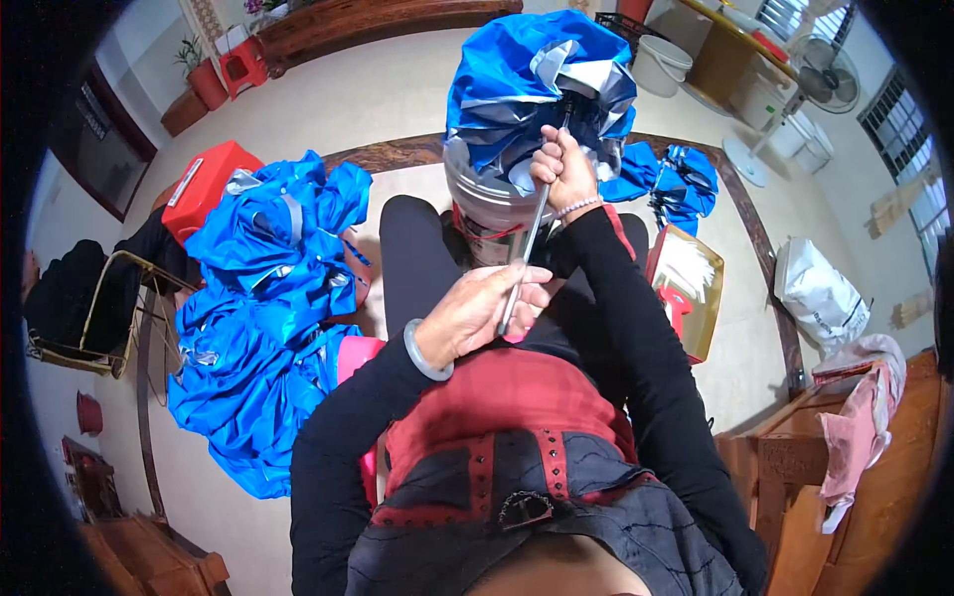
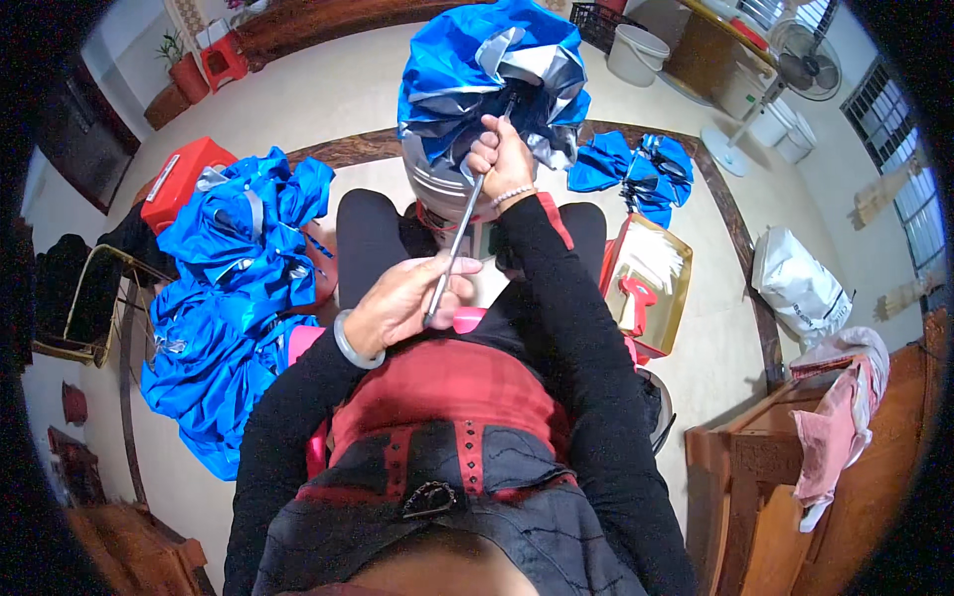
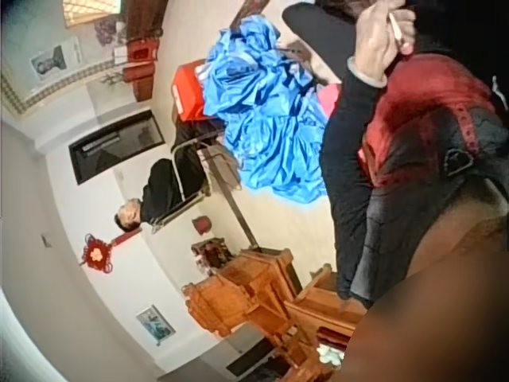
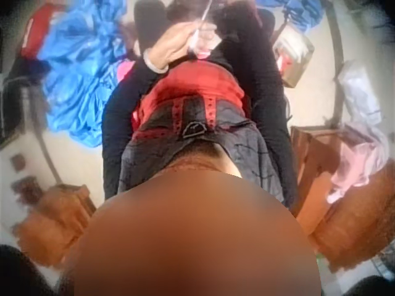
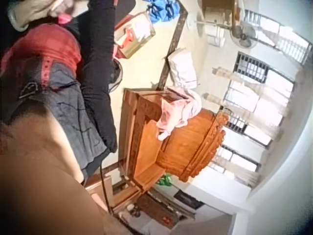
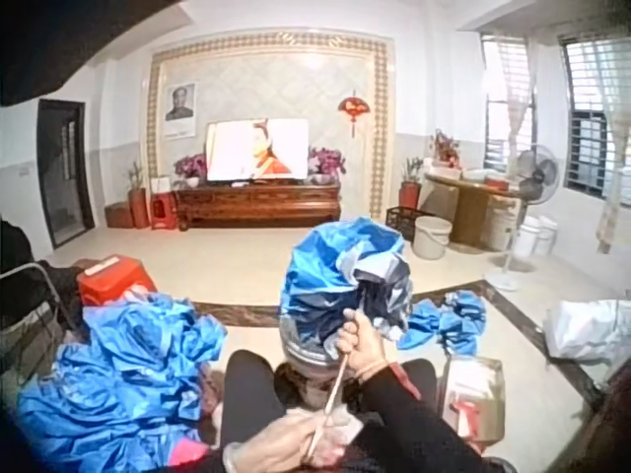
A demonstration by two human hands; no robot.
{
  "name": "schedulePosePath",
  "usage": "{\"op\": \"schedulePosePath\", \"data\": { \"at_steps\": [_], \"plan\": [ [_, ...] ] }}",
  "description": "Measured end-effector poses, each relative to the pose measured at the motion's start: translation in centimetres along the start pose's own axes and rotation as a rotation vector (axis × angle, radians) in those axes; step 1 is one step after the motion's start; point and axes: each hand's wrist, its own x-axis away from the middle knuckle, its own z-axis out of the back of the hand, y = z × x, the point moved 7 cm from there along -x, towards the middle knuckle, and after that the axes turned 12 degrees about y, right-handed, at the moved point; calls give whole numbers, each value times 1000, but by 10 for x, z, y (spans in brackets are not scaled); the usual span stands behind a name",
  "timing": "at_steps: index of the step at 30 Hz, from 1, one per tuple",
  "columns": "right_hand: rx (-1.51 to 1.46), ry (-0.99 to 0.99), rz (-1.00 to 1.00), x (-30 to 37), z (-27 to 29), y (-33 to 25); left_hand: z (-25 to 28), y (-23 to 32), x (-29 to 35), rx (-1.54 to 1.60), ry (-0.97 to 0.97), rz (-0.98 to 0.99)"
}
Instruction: Assembling umbrellas by attaching the canopy fabric to the frame and folding them into a compact state.
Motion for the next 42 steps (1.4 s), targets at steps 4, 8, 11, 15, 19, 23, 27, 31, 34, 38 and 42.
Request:
{"op": "schedulePosePath", "data": {
  "at_steps": [4, 8, 11, 15, 19, 23, 27, 31, 34, 38, 42],
  "plan": [
    [-407, -448, -119, 18, -21, -10, -16, 5, 7, 52, -55, 41],
    [-435, -588, -74, 34, -31, -16, -7, 1, 6, -202, 68, -106],
    [-220, -199, 23, 1, -1, -20, 5, 14, 0, -462, 246, -242],
    [-212, 222, -92, -28, 50, -11, 6, 13, -4, -529, 282, -209],
    [-294, -54, -177, -10, 16, -12, 8, 7, 2, -469, 255, -281],
    [-248, -476, -127, 25, -26, -41, -6, 5, 0, -386, 132, -335],
    [-176, -294, 66, 12, 1, -58, -15, -7, 1, -115, 55, -104],
    [-159, 270, -16, -21, 49, -48, -15, -6, 8, -27, 43, 31],
    [-107, 22, 49, -10, 11, -61, -9, 7, 12, -115, 49, -8],
    [-242, -535, 43, 31, -47, -63, -10, 16, 12, -224, 41, -160],
    [-293, -82, -73, -30, 31, -42, -16, 3, 5, 96, -13, 66]
  ]
}}
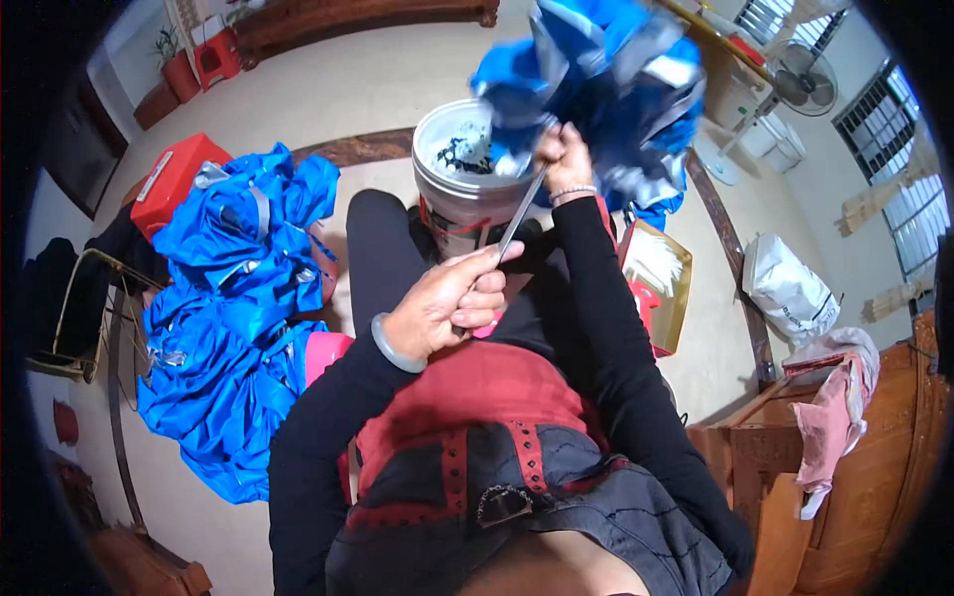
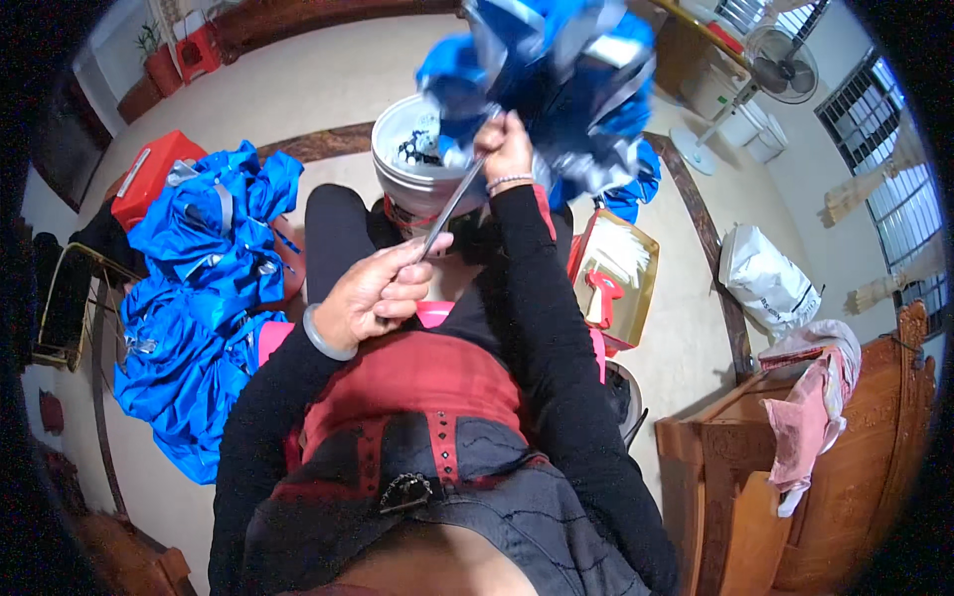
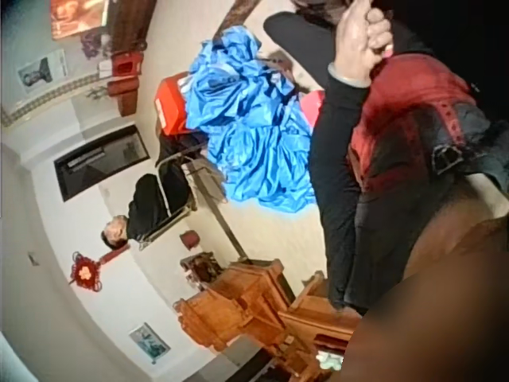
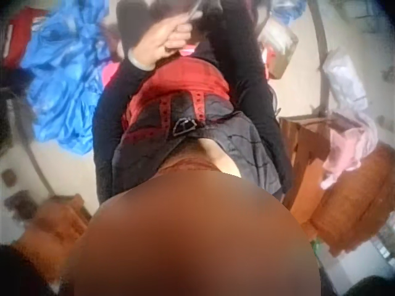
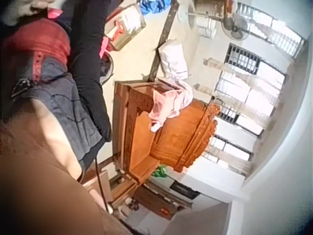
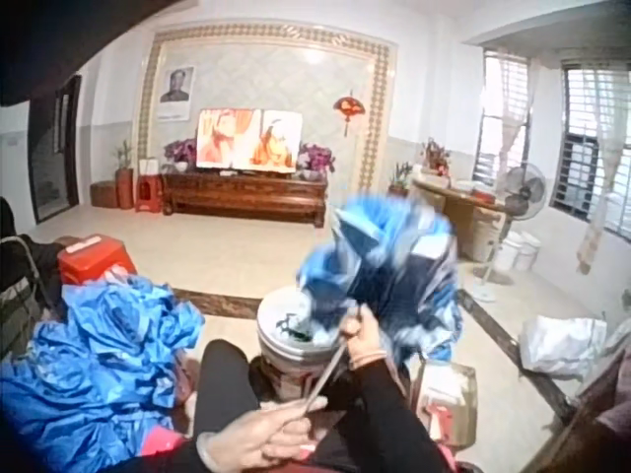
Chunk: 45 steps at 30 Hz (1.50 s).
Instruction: Assembling umbrellas by attaching the canopy fabric to the frame and folding them into a compact state.
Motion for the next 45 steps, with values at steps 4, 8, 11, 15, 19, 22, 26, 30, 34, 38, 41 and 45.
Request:
{"op": "schedulePosePath", "data": {
  "at_steps": [4, 8, 11, 15, 19, 22, 26, 30, 34, 38, 41, 45],
  "plan": [
    [213, 114, 172, 13, -30, 1, -3, 1, 12, 176, -100, 153],
    [480, -105, 463, 67, -100, 10, 7, 9, 11, -312, 90, -191],
    [466, -230, 424, 63, -84, 16, 7, -14, 4, -244, 79, -135],
    [234, 309, 30, 8, -7, 0, -6, -16, 4, 112, -115, 159],
    [441, 34, 257, 47, -71, 0, 0, -16, 6, 67, -136, 113],
    [724, -46, 554, 88, -105, 8, 15, -9, -5, -402, 148, -329],
    [860, 134, 573, 71, -77, 8, 22, -32, -12, -263, 130, -223],
    [447, 168, 140, 36, -36, 3, 0, -26, -6, 252, -225, 218],
    [425, -158, 169, 69, -87, 12, 6, -13, 0, 131, -249, 165],
    [563, -214, 342, 74, -93, 6, 9, -23, -8, -104, -118, -52],
    [668, 343, 514, 49, -52, -11, 14, -24, -11, -348, 163, -255],
    [717, 325, 441, 54, -67, 2, 2, -25, 0, -123, 22, -138]
  ]
}}
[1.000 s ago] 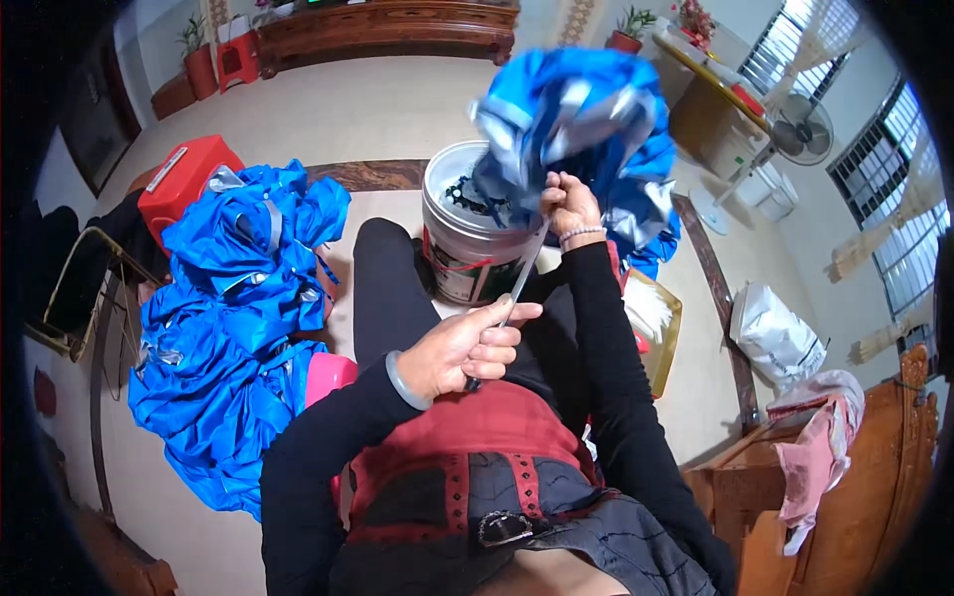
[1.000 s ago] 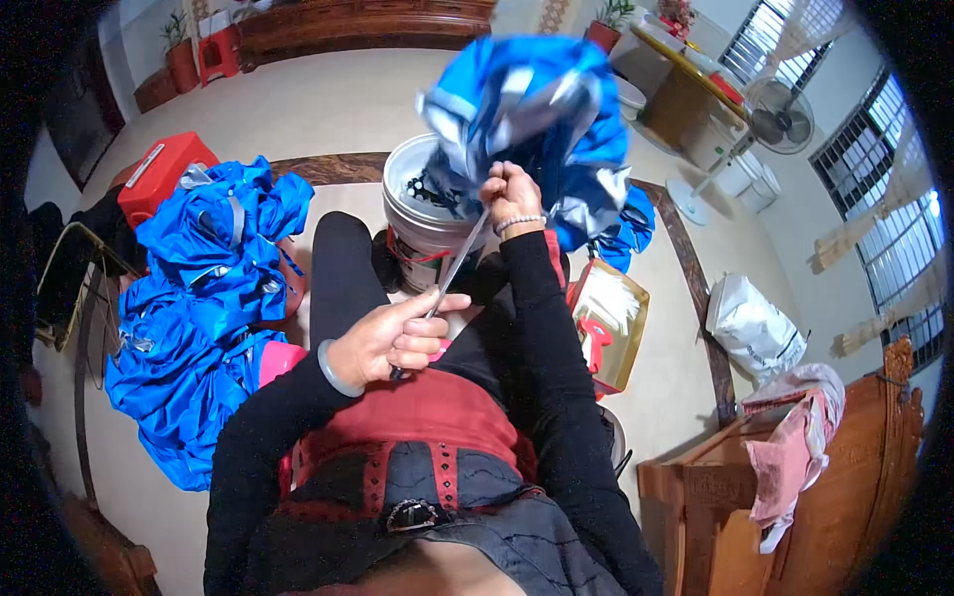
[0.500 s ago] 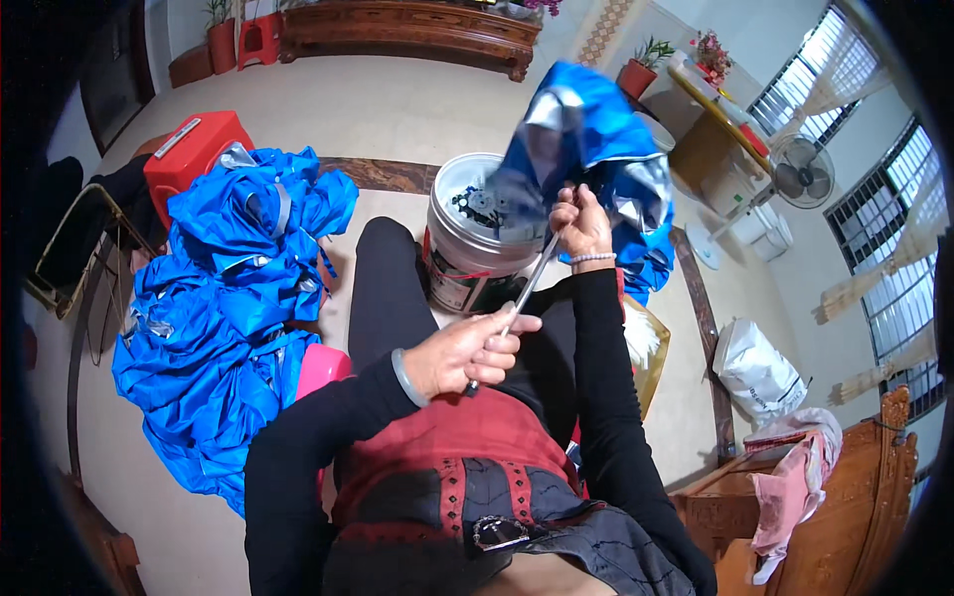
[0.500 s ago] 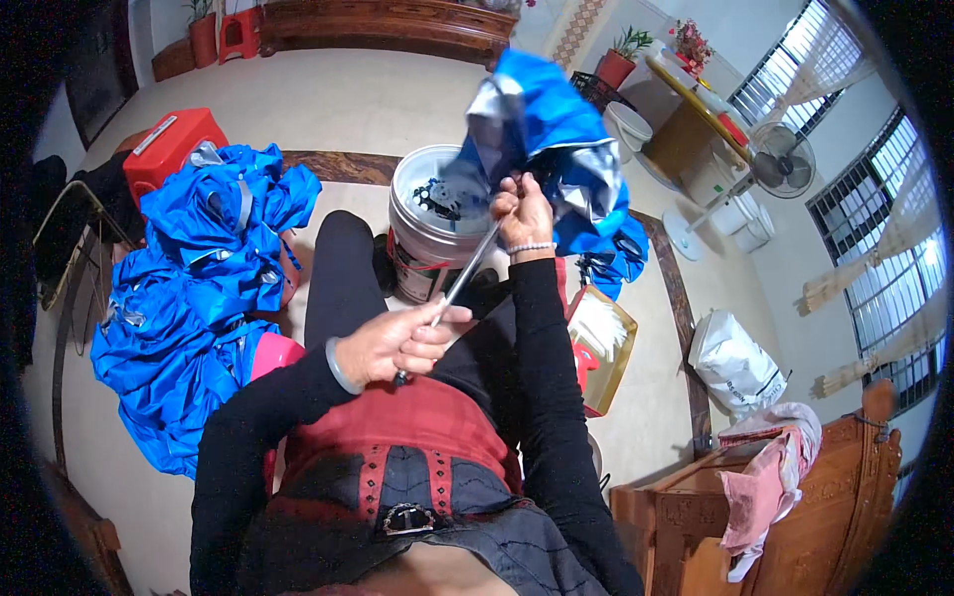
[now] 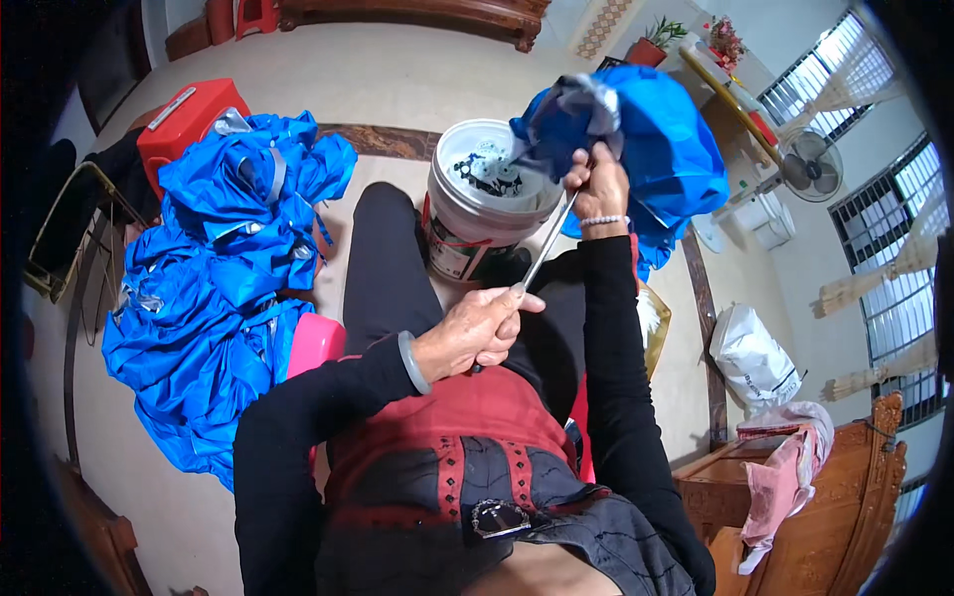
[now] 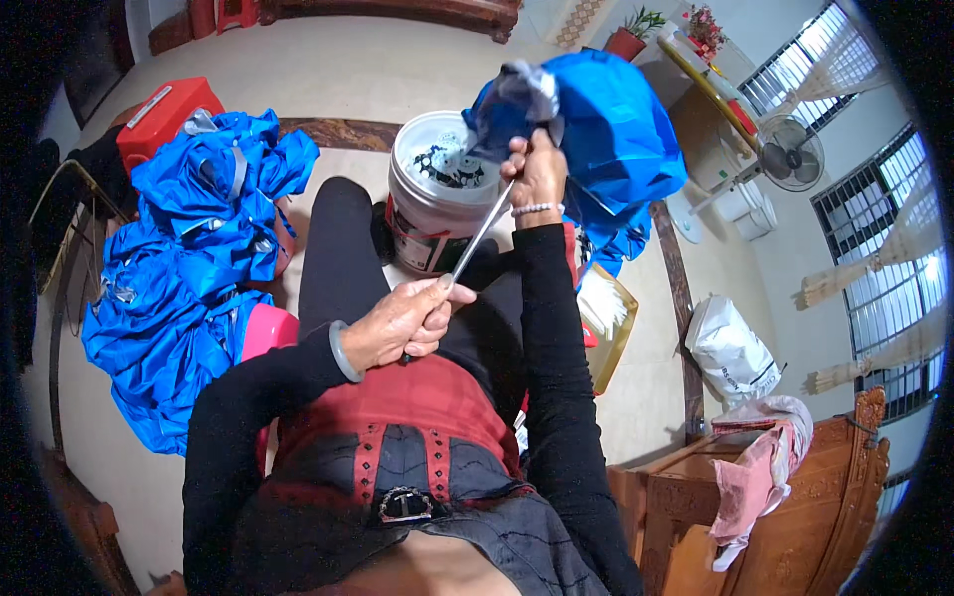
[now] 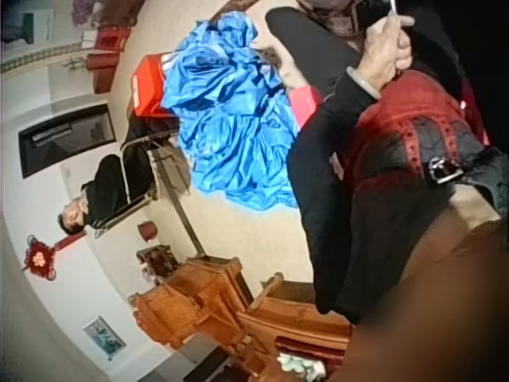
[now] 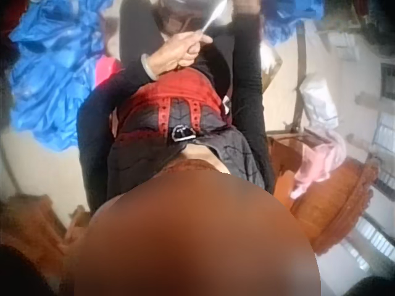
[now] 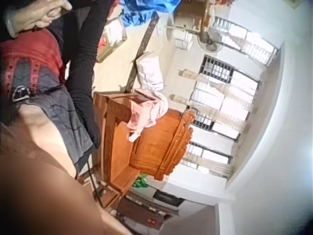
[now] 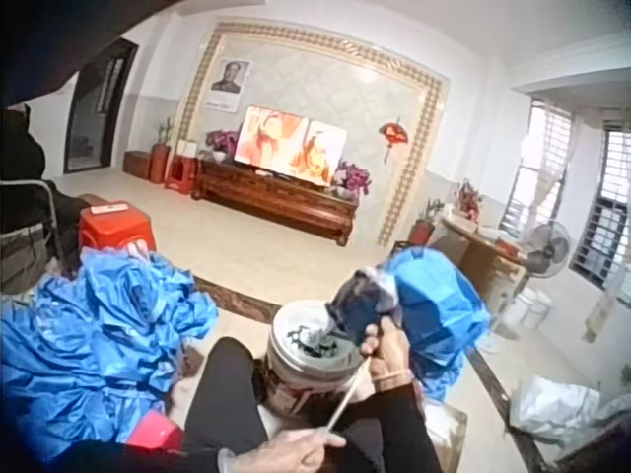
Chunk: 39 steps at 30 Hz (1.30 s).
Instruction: Assembling umbrellas by attaching the canopy fabric to the frame and folding them into a compact state.
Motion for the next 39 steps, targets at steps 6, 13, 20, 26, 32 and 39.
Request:
{"op": "schedulePosePath", "data": {
  "at_steps": [6, 13, 20, 26, 32, 39],
  "plan": [
    [-248, -366, 48, 11, -11, -1, 4, 4, -1, -103, -36, -93],
    [-183, -176, -84, 2, -10, -4, -4, 6, 6, 283, -248, 273],
    [-134, -149, -163, -47, 24, 33, -14, -11, 0, 255, -139, 293],
    [-61, -189, 51, 0, -11, -7, -7, 2, 5, 154, -191, 203],
    [-125, -255, -35, -1, -3, 18, -6, -8, -2, 128, -153, 178],
    [22, -229, 13, 15, -18, -5, -19, -10, 16, 252, -242, 342]
  ]
}}
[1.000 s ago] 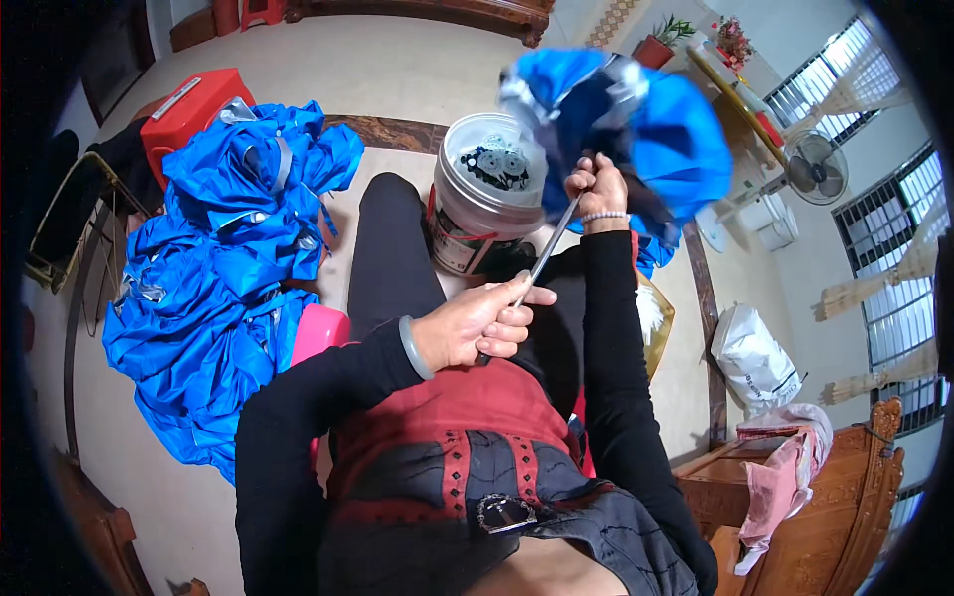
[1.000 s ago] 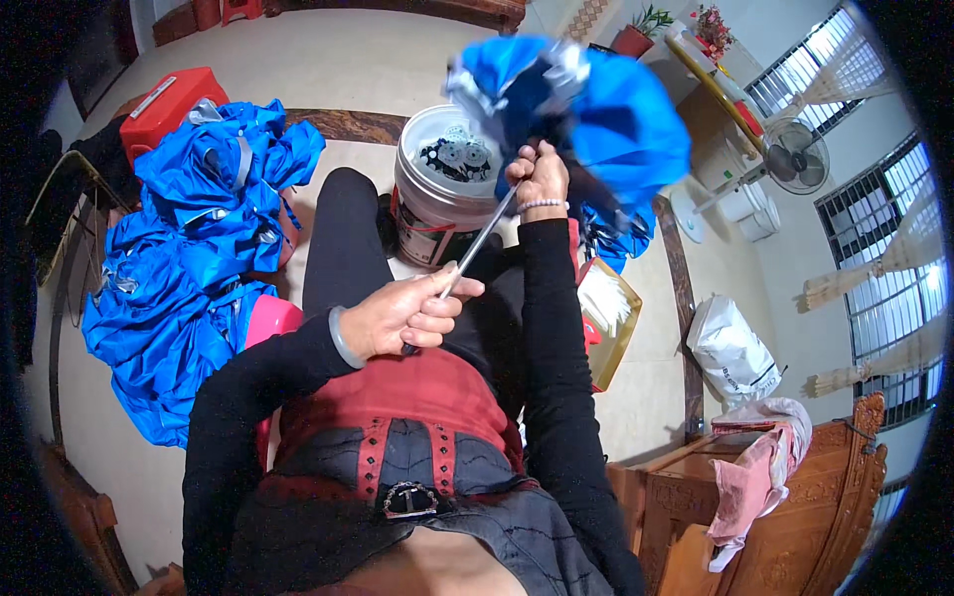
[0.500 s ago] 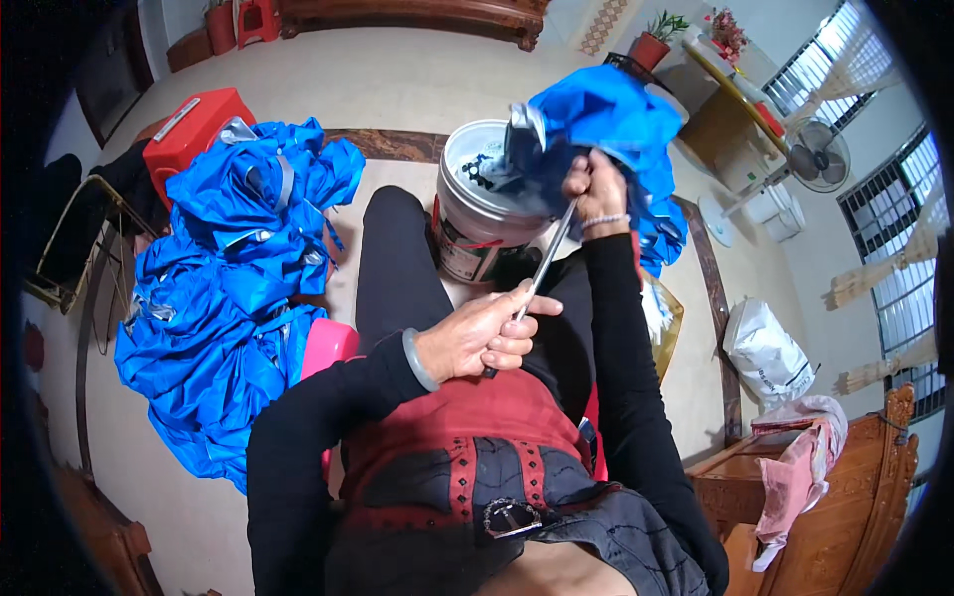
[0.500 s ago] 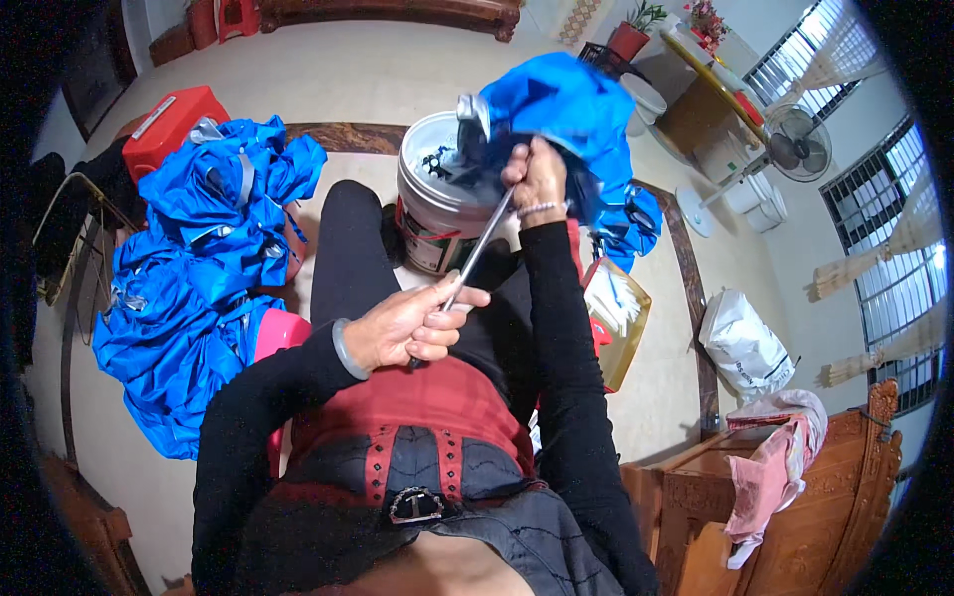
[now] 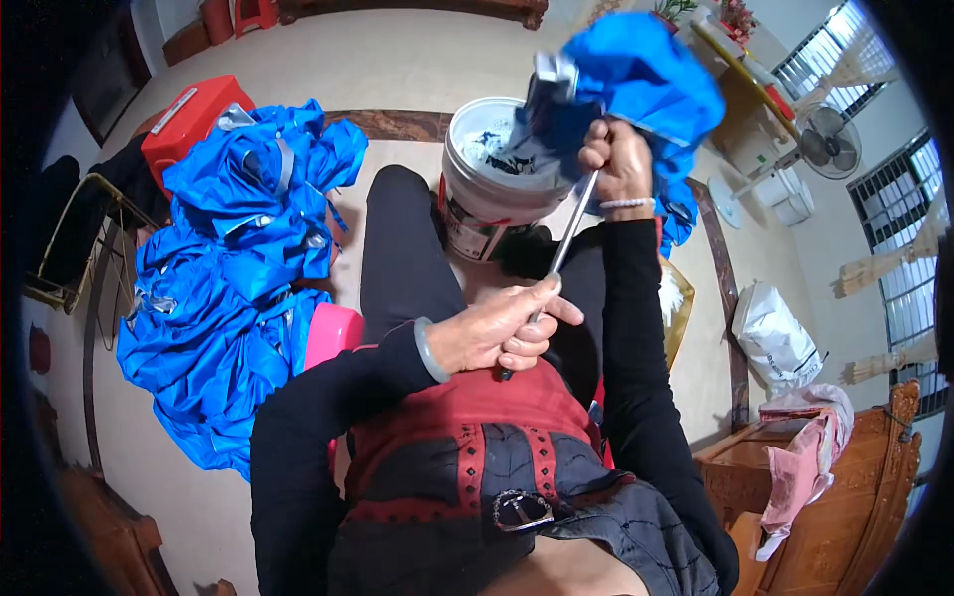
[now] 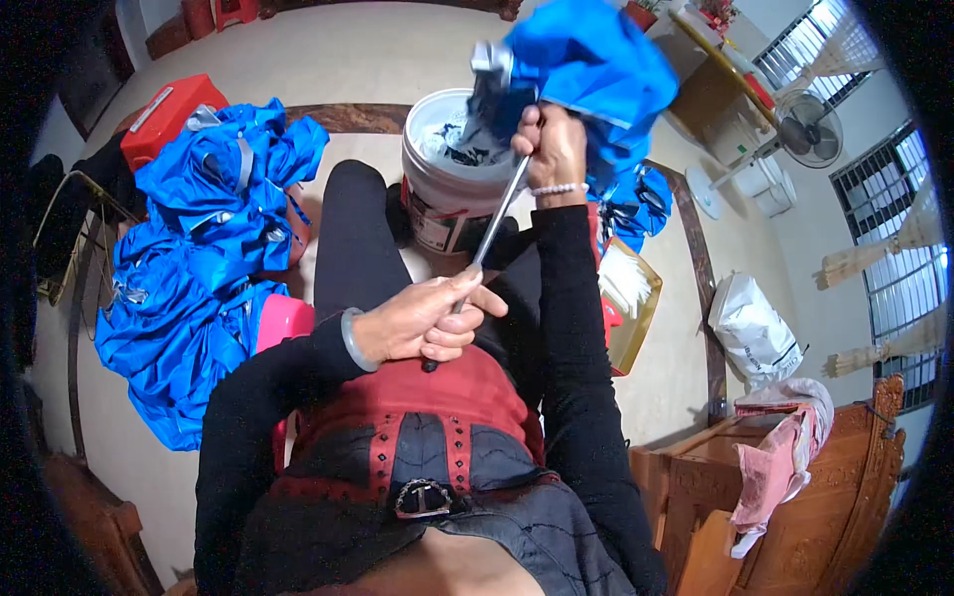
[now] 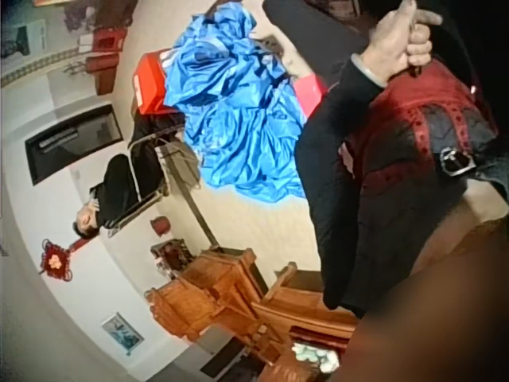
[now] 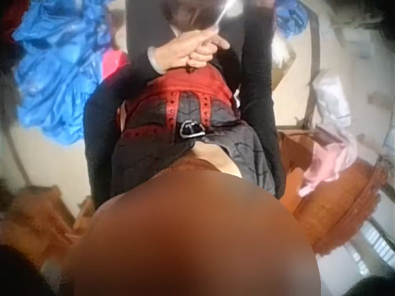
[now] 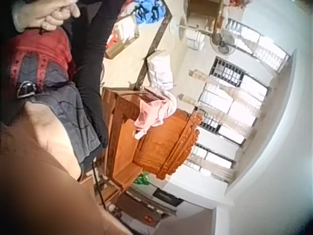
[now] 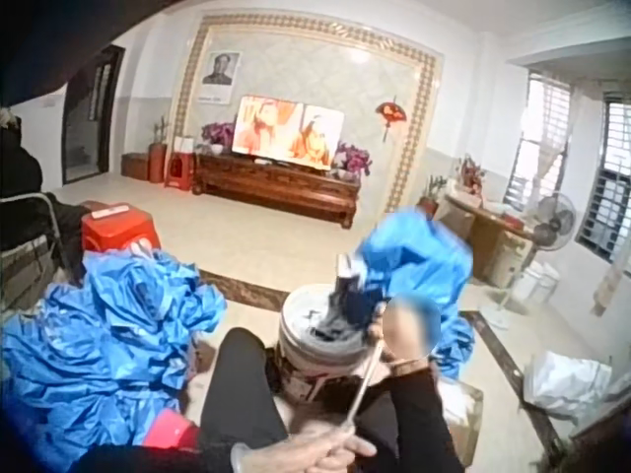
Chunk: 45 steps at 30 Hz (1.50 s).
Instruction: Assembling umbrellas by attaching the canopy fabric to the frame and folding them into a compact state.
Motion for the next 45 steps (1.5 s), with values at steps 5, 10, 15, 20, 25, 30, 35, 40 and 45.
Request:
{"op": "schedulePosePath", "data": {
  "at_steps": [5, 10, 15, 20, 25, 30, 35, 40, 45],
  "plan": [
    [-98, -322, 75, 22, -8, 1, 23, -9, -12, -493, 270, -191],
    [-196, -20, -367, -33, 22, 41, -2, 3, -1, -184, 29, 34],
    [-418, -637, -187, 28, -32, -9, 14, 2, -4, -489, 168, -169],
    [-389, 18, -694, -24, 33, 51, 5, -6, -6, -246, 79, 16],
    [-200, -233, -142, 12, -4, 1, 9, -7, -4, -380, 100, -28],
    [-477, -416, -216, 7, 8, 14, 15, -4, -8, -477, 154, -71],
    [-174, -27, -204, -12, 22, 21, 2, 3, 2, -257, 45, 63],
    [55, 88, 123, -10, 18, 7, 30, 15, -7, -431, 351, -378],
    [-190, -146, -33, -11, 2, -8, 12, 28, 0, -104, 164, -276]
  ]
}}
